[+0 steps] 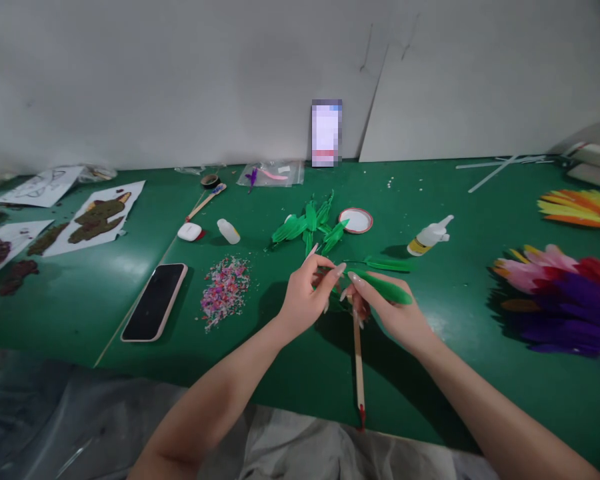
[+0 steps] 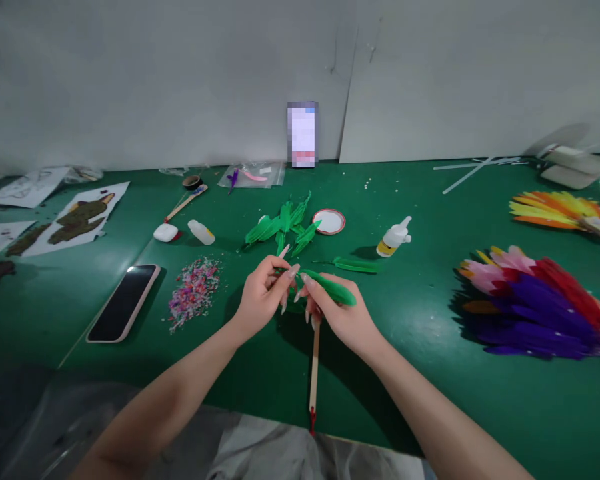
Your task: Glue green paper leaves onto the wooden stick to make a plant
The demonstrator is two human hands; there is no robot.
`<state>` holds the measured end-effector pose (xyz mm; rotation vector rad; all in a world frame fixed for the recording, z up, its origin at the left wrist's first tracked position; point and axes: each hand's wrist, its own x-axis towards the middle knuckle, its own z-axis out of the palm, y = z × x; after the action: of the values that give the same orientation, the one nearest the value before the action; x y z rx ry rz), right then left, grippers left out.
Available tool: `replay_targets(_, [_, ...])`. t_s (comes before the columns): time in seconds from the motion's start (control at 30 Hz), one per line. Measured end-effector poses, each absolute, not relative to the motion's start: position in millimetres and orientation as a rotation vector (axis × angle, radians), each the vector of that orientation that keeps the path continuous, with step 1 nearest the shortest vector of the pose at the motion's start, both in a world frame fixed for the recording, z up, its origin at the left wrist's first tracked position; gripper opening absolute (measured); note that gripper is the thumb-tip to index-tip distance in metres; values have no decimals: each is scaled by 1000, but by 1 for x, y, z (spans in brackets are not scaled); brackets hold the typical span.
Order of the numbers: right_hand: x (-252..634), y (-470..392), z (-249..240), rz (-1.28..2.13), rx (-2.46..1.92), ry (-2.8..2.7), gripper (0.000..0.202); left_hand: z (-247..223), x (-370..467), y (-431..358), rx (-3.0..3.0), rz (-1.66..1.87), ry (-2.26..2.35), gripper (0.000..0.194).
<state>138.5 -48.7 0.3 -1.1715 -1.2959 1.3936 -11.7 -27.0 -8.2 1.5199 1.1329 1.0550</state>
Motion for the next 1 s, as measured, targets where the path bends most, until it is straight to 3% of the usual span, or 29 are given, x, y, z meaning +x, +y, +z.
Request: replay_targets(1.0, [137, -51, -1, 1349, -1221, -1326, 34, -9, -12, -28, 1728, 1011, 1157, 20])
